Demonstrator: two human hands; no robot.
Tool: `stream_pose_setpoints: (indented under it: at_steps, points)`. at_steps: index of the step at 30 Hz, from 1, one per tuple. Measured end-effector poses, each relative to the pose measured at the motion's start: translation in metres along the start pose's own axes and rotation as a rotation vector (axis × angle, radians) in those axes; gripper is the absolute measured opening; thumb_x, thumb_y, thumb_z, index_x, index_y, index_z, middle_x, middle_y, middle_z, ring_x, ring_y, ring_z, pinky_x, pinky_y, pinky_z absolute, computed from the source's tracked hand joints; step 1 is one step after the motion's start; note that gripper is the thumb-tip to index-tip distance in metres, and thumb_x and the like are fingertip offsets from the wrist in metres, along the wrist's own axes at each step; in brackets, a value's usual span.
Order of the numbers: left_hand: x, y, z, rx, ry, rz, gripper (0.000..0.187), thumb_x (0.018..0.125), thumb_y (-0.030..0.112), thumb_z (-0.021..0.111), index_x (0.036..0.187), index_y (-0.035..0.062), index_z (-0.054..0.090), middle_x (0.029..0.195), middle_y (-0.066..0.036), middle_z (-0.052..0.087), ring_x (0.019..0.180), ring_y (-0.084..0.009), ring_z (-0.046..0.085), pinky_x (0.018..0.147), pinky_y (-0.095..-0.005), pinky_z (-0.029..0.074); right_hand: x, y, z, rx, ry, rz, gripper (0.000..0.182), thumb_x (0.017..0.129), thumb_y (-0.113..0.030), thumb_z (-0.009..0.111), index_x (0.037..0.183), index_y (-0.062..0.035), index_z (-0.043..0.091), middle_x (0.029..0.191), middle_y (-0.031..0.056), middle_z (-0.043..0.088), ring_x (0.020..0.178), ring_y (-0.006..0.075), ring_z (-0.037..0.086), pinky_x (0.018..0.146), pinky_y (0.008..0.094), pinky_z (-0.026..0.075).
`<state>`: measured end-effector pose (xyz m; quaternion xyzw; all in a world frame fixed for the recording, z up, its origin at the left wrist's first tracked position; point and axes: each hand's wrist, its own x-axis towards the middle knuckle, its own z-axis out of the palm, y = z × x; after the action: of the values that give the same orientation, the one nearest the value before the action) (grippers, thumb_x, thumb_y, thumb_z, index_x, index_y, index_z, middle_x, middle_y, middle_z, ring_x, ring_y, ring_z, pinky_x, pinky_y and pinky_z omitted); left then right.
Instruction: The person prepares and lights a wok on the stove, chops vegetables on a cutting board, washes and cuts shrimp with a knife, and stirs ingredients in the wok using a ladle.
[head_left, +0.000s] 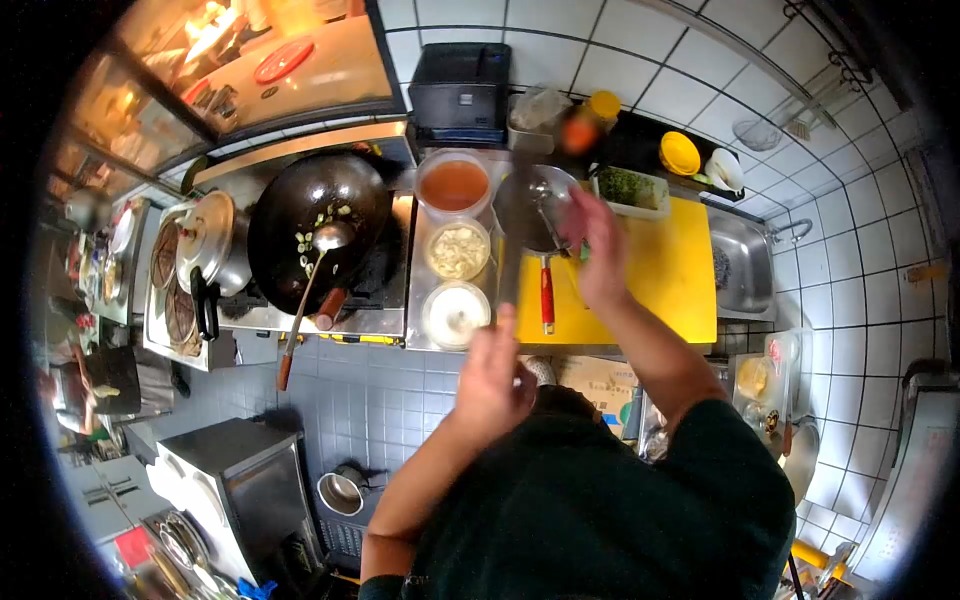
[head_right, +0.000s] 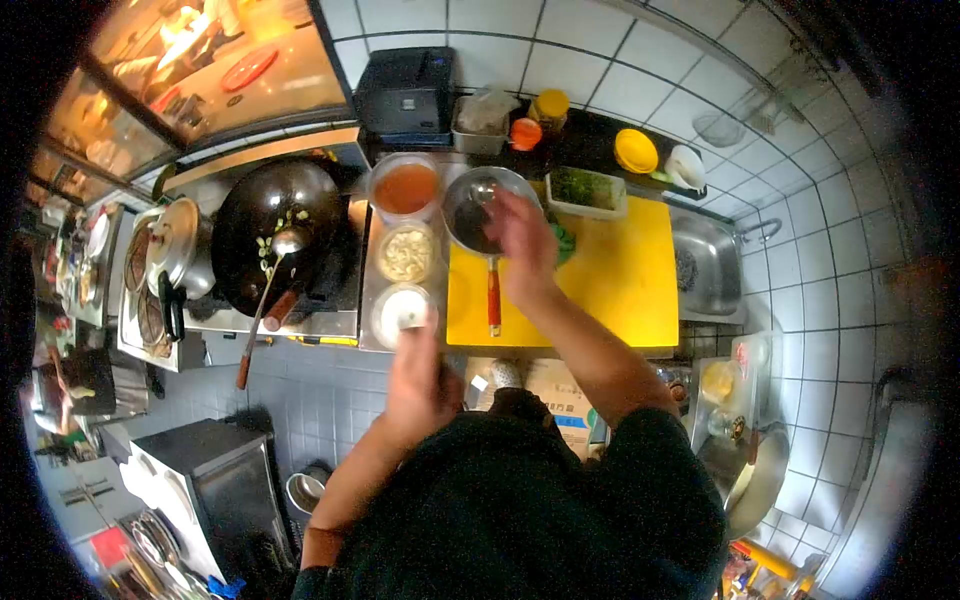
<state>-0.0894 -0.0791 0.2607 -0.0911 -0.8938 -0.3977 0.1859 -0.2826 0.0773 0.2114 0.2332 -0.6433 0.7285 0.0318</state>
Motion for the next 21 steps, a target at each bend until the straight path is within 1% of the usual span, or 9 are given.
stream_pose_setpoints:
  at_steps: [1, 7, 12, 13, 16, 18, 19, 20, 21]
  points:
    - [0.006, 0.008, 0.016, -0.028, -0.089, 0.036, 0.084, 0.072, 0.001, 0.065, 0.146, -0.0137, 0.03, 0.098, -0.023, 0.053, 0.084, -0.0361, 0.056, 0.076, -0.0426, 0.052, -0.03, -0.002, -0.027, 0.292, 0.014, 0.145, 0.042, 0.1, -0.02, 0.056, 0.137, -0.0014, 0.048, 0.13, 0.0151, 0.058, 0.118, 0.0255, 0.056, 0.1, 0.0397, 0.044]
    - [0.045, 0.047, 0.157, 0.142, -0.437, 0.317, 0.051, 0.087, 0.01, 0.056, 0.133, -0.0096, 0.047, 0.105, -0.016, 0.054, 0.093, -0.0296, 0.056, 0.082, -0.0415, 0.05, -0.105, -0.018, -0.118, 0.12, 0.585, 0.503, 0.05, 0.094, -0.015, 0.065, 0.138, -0.0016, 0.045, 0.133, 0.0126, 0.054, 0.116, 0.025, 0.053, 0.101, 0.0392, 0.041]
    - [0.047, 0.074, 0.183, 0.03, -0.469, 0.31, 0.048, 0.088, 0.019, 0.061, 0.129, -0.0045, 0.052, 0.134, -0.025, 0.051, 0.125, -0.0379, 0.05, 0.101, -0.0452, 0.045, -0.116, 0.08, -0.273, -0.018, 0.57, 0.763, 0.058, 0.093, -0.011, 0.067, 0.144, -0.0014, 0.04, 0.136, 0.0152, 0.054, 0.122, 0.0317, 0.053, 0.103, 0.0462, 0.041]
    - [0.038, 0.067, 0.188, 0.002, -0.524, 0.232, 0.05, 0.088, 0.02, 0.062, 0.13, -0.0036, 0.052, 0.133, -0.024, 0.052, 0.124, -0.0371, 0.051, 0.101, -0.0458, 0.045, -0.103, 0.053, -0.269, -0.057, 0.423, 0.725, 0.071, 0.091, -0.019, 0.072, 0.148, 0.0007, 0.036, 0.147, 0.0193, 0.045, 0.134, 0.0343, 0.043, 0.111, 0.0475, 0.035]
    - [-0.01, 0.04, 0.181, -0.05, -0.525, -0.06, 0.047, 0.089, 0.019, 0.063, 0.128, -0.0024, 0.052, 0.119, -0.022, 0.06, 0.112, -0.0347, 0.06, 0.095, -0.0456, 0.05, -0.099, 0.102, -0.306, -1.594, -0.116, 0.623, 0.098, 0.084, -0.057, 0.071, 0.151, 0.0033, 0.032, 0.155, 0.0264, 0.031, 0.144, 0.0412, 0.029, 0.116, 0.0526, 0.027]
    - [-0.06, 0.019, 0.16, 0.164, -0.622, -0.246, 0.042, 0.09, 0.018, 0.062, 0.126, -0.0006, 0.054, 0.116, -0.021, 0.061, 0.108, -0.0357, 0.061, 0.092, -0.0456, 0.052, -0.112, 0.145, -0.327, -1.667, -0.109, 0.328, 0.086, 0.085, -0.056, 0.068, 0.144, 0.0017, 0.045, 0.146, 0.0269, 0.045, 0.137, 0.0437, 0.038, 0.115, 0.0528, 0.03]
    - [-0.092, 0.008, 0.15, 0.264, -0.666, -0.362, 0.039, 0.091, 0.018, 0.061, 0.125, 0.0003, 0.055, 0.114, -0.02, 0.062, 0.106, -0.0363, 0.062, 0.091, -0.0456, 0.053, -0.093, 0.124, -0.317, -1.641, -0.225, 0.471, 0.084, 0.085, -0.06, 0.064, 0.14, 0.0022, 0.049, 0.139, 0.0275, 0.05, 0.128, 0.0451, 0.047, 0.112, 0.0544, 0.031]
    - [-0.137, -0.007, 0.148, 0.262, -0.568, -0.531, 0.035, 0.089, 0.021, 0.061, 0.118, 0.0025, 0.058, 0.111, -0.018, 0.063, 0.107, -0.0343, 0.063, 0.092, -0.0454, 0.052, -0.089, 0.119, -0.3, -1.24, 0.233, 0.221, 0.079, 0.088, -0.059, 0.063, 0.134, 0.0044, 0.053, 0.134, 0.0279, 0.054, 0.12, 0.0463, 0.051, 0.107, 0.0537, 0.037]
    - [-0.182, -0.019, 0.148, 0.256, -0.459, -0.69, 0.03, 0.088, 0.025, 0.062, 0.111, 0.0046, 0.062, 0.109, -0.017, 0.064, 0.107, -0.0322, 0.063, 0.094, -0.0451, 0.051, -0.079, 0.157, -0.329, -1.677, 0.449, -0.08, 0.068, 0.094, -0.051, 0.06, 0.13, 0.0057, 0.053, 0.128, 0.0284, 0.056, 0.119, 0.0472, 0.052, 0.103, 0.0521, 0.042]
